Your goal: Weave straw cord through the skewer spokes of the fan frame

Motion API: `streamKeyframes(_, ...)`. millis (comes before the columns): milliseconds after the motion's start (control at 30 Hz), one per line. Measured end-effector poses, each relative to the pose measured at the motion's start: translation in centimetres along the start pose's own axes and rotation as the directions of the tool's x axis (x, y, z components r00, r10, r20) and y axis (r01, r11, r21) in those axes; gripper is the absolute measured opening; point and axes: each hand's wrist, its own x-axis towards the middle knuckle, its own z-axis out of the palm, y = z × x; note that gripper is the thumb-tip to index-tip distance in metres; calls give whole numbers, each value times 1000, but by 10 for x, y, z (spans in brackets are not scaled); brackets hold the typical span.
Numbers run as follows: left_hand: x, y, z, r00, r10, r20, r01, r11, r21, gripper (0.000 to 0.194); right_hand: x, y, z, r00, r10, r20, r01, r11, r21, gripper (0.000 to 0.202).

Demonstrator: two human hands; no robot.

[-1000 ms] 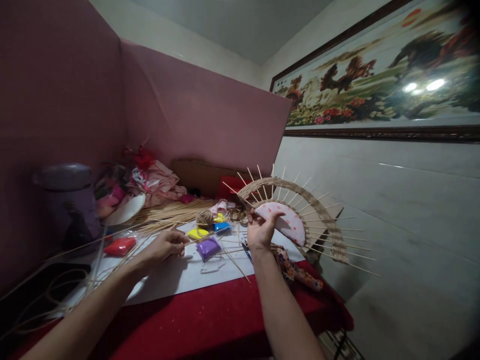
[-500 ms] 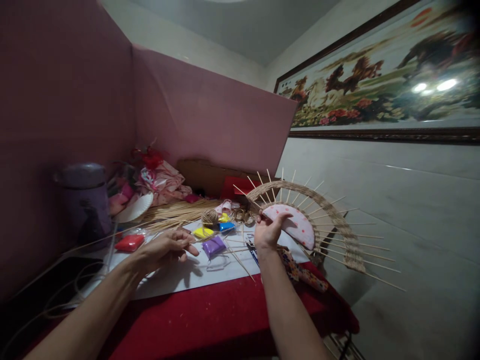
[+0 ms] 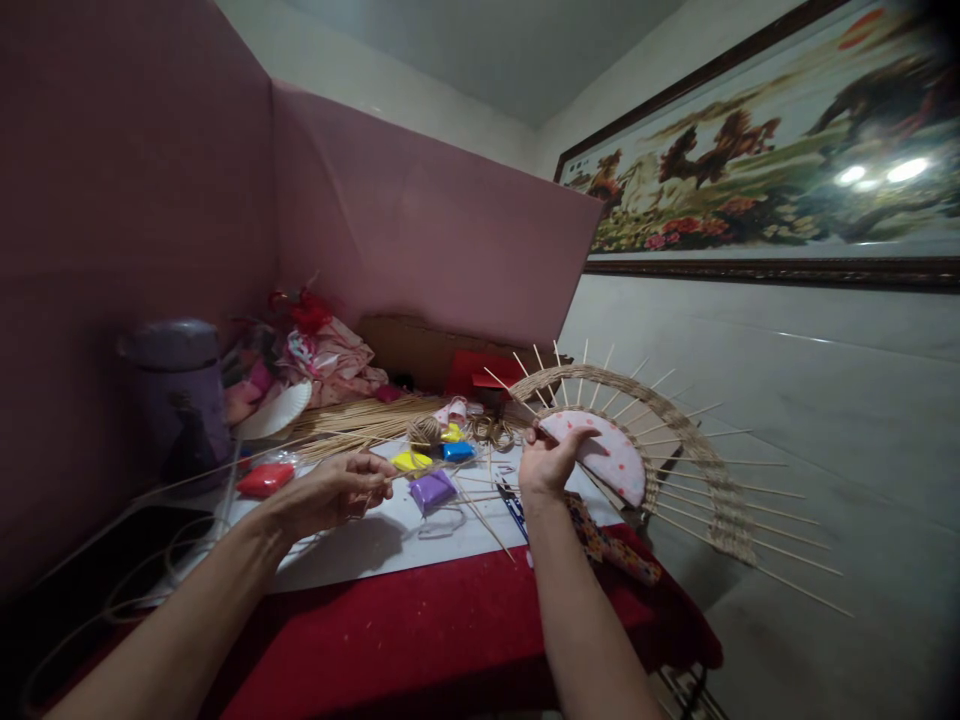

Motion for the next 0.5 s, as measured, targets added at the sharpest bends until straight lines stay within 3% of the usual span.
streamKeyframes(200, 1, -1, -3, 996, 9, 87, -5, 999, -42, 29, 2, -1, -1, 1000, -3, -8, 3, 1000, -14, 46)
streamKeyframes(500, -1, 2, 1, 998, 57, 18, -57, 998, 32, 30, 2, 0, -1, 1000, -23, -9, 23, 999, -26, 46)
